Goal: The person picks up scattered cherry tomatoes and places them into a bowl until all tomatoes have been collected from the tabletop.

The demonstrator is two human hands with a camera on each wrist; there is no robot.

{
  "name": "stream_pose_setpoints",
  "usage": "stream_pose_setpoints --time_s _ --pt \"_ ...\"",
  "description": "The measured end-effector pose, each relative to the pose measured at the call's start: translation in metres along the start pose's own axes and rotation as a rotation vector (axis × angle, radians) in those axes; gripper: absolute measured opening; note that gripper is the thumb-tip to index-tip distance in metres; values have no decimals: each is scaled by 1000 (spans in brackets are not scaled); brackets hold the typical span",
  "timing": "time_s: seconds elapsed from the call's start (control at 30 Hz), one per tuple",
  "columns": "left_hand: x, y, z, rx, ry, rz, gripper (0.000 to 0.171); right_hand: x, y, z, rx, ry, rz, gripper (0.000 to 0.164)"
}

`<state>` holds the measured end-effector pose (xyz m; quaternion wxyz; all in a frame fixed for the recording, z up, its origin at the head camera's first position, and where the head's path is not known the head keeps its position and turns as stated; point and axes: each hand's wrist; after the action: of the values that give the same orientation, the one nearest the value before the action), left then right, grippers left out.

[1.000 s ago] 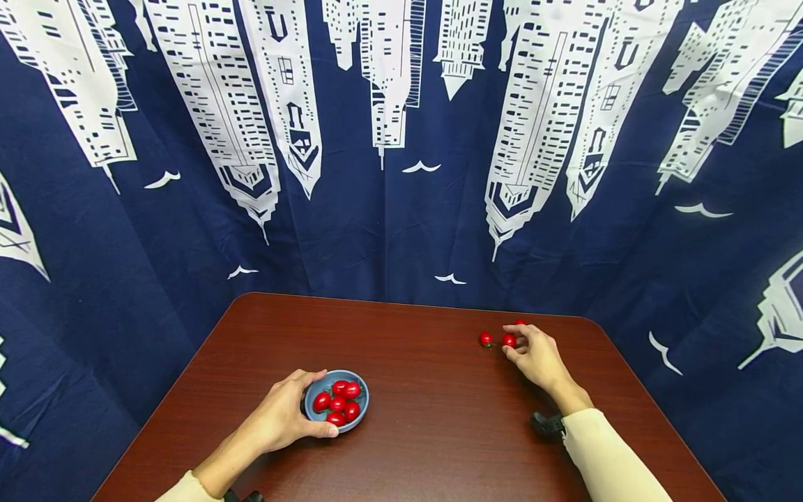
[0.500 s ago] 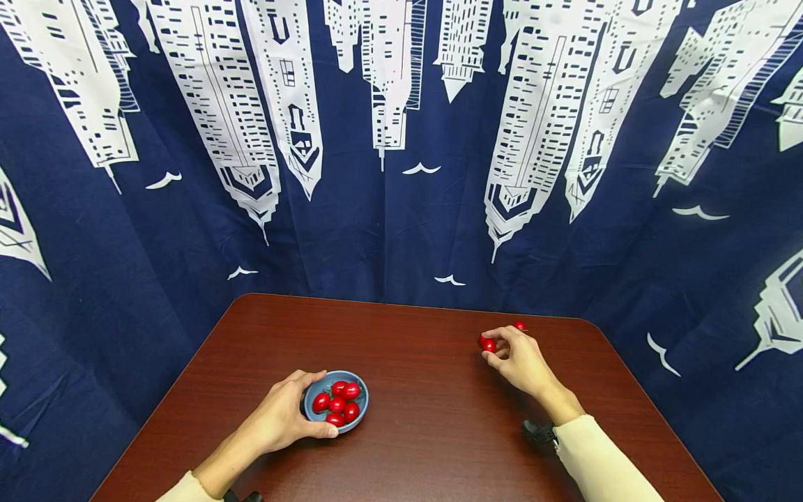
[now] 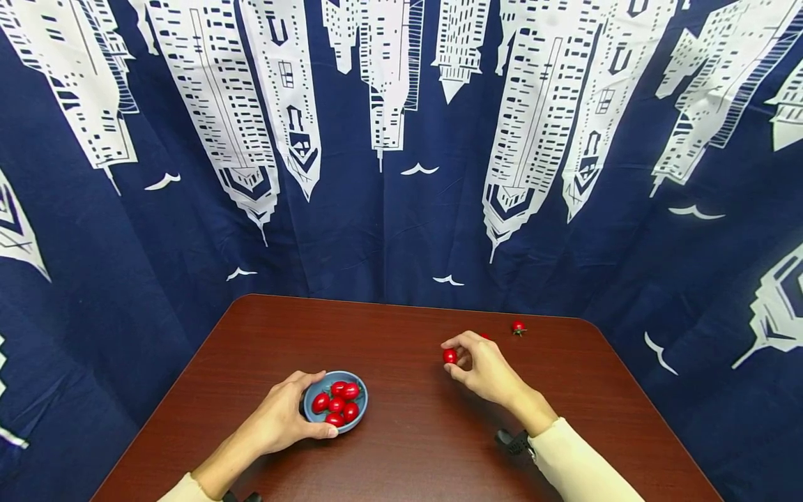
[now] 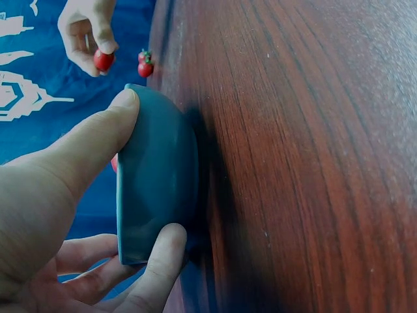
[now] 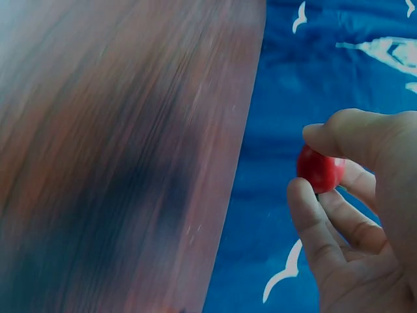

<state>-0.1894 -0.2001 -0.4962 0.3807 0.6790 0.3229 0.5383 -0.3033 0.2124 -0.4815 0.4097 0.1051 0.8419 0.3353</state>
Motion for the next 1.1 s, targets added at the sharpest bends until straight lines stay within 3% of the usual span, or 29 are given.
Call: stream_pose_setpoints --time_s 0.43,0.73,0.83,0.97,1.1 --pt "-1 -2 -1 15 -26 -9 107 -41 -41 -14 -120 81 -75 34" --pt "-2 -5 1 1 8 -12 106 -64 -69 -23 -197 136 -111 33" --pt "-4 -5 0 15 -9 5 108 -74 -77 -29 -228 153 -111 34" --pt "-15 -12 -4 80 -84 22 105 -86 -87 -37 -257 177 -93 35" --pt "-19 -16 -5 78 -79 38 106 -92 -98 -41 -280 186 -94 35"
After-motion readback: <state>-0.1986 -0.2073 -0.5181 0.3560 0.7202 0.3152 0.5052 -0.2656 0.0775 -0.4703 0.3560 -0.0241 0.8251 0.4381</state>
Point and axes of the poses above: each hand's wrist, its own z-axis away from the middle knuckle, its own y-axis out of the back of the hand, x = y × z, and after that the axes turned 11 degrees about -z, right-handed
